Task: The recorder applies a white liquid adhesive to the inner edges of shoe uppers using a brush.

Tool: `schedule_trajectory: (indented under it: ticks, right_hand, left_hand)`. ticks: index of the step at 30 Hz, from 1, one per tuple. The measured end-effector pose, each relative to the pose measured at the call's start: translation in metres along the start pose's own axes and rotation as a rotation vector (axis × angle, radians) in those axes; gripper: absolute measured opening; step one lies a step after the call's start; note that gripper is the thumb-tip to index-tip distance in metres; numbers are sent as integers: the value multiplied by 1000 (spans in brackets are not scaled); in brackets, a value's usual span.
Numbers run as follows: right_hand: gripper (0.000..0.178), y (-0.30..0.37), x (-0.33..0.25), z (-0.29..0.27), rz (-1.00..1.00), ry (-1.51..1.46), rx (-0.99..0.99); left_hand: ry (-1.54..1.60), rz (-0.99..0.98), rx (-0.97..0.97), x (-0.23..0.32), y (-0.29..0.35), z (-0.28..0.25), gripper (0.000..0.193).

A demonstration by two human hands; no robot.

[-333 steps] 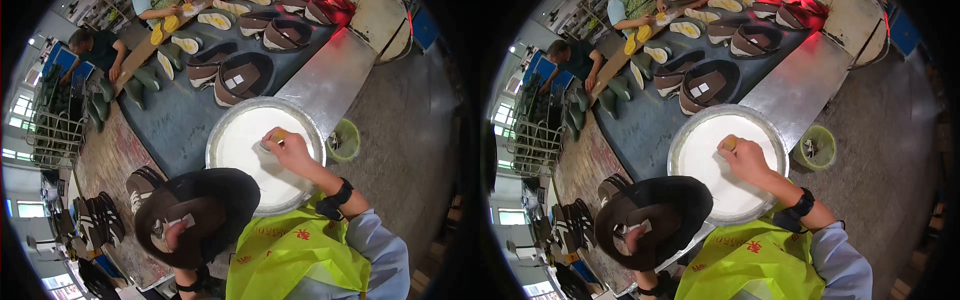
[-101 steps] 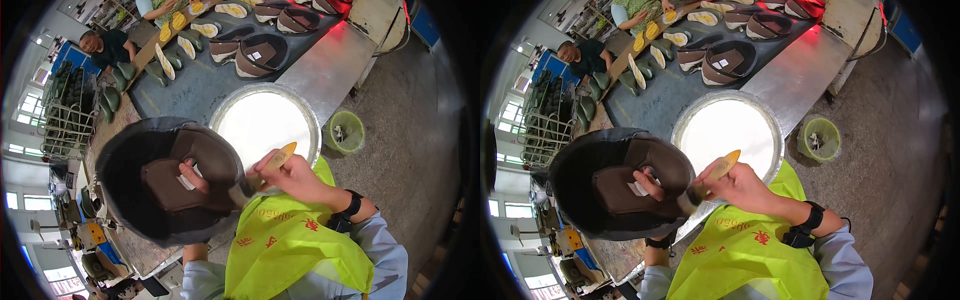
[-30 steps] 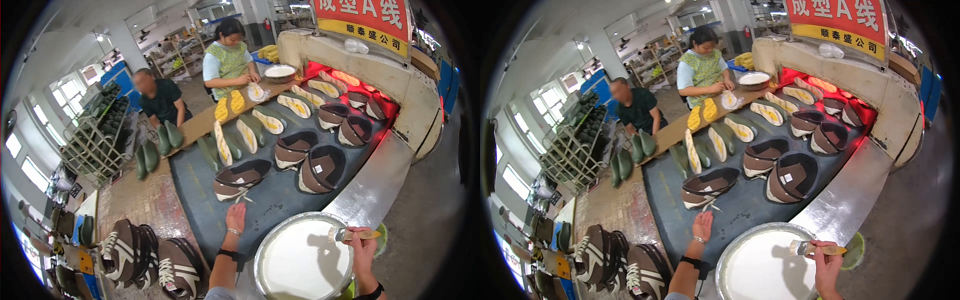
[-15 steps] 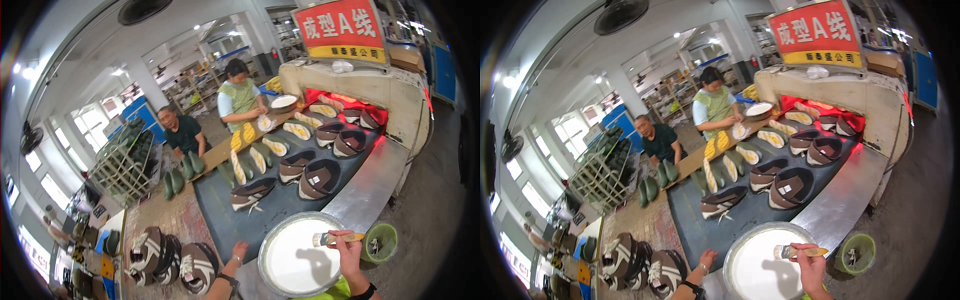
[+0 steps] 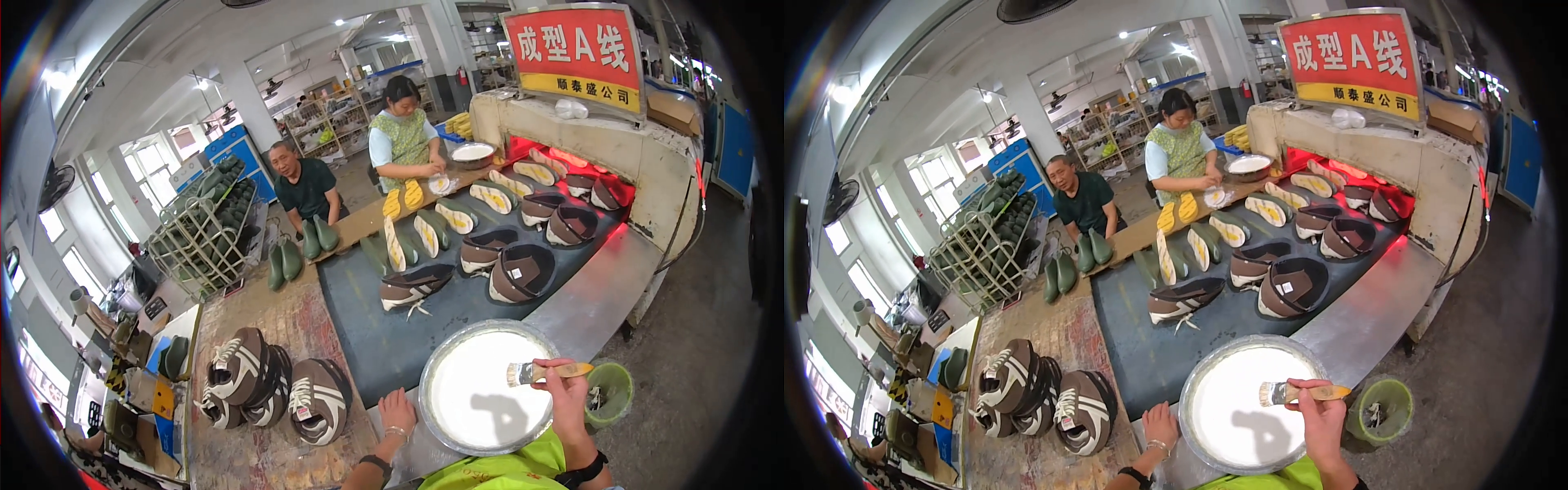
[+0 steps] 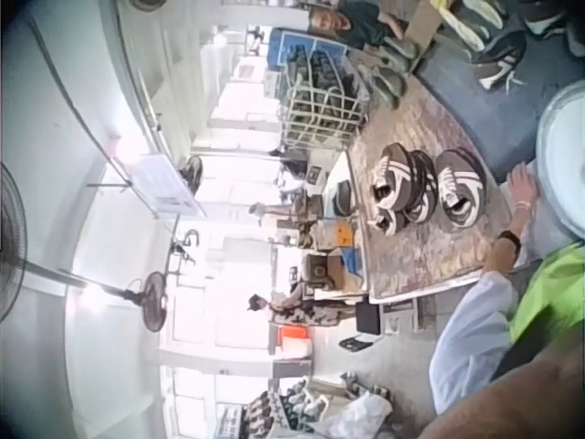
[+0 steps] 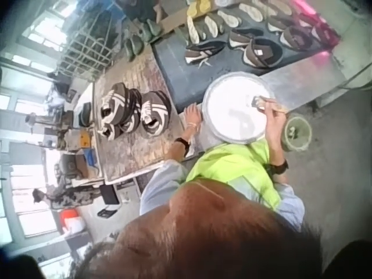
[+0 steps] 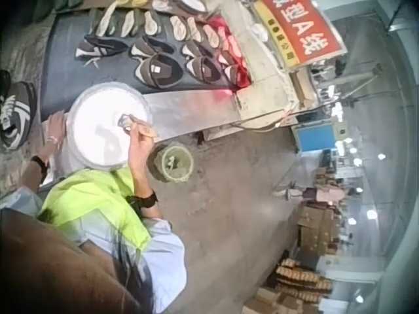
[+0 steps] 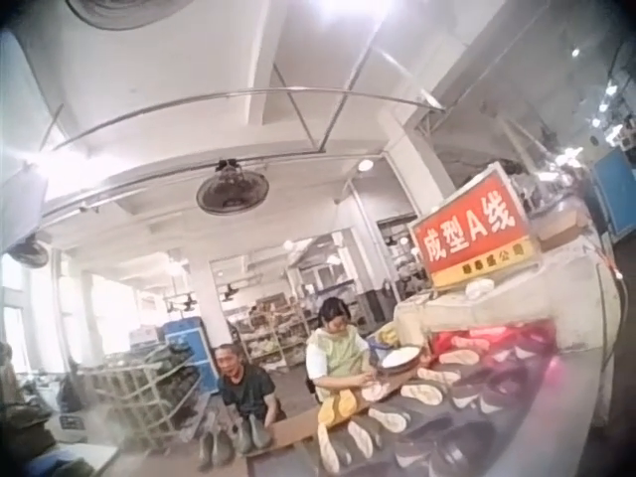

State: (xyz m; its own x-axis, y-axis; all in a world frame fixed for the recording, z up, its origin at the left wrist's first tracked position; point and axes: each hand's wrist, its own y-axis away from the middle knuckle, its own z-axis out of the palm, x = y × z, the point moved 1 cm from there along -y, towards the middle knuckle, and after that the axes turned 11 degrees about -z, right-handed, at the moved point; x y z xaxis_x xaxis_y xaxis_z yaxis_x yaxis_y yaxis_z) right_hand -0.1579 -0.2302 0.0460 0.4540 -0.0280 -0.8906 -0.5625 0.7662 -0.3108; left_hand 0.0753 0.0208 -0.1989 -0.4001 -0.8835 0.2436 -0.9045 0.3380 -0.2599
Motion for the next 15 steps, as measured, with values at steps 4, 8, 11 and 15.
schedule_trajectory:
  ticks: [4, 8, 11, 15]
  right_hand:
    - [15, 1, 5, 1, 12, 19, -1]
    - [15, -3, 9, 10, 50, 43, -21]
    - [15, -4, 17, 15, 75, 58, -2]
    - [17, -7, 30, 23, 107, 78, -30]
  left_hand:
    - [22, -4, 15, 4, -1, -3, 42]
    - [32, -32, 20, 4, -3, -4, 41]
    - [32, -22, 55, -1, 0, -3, 42]
    - [47, -63, 59, -2, 5, -15, 39]
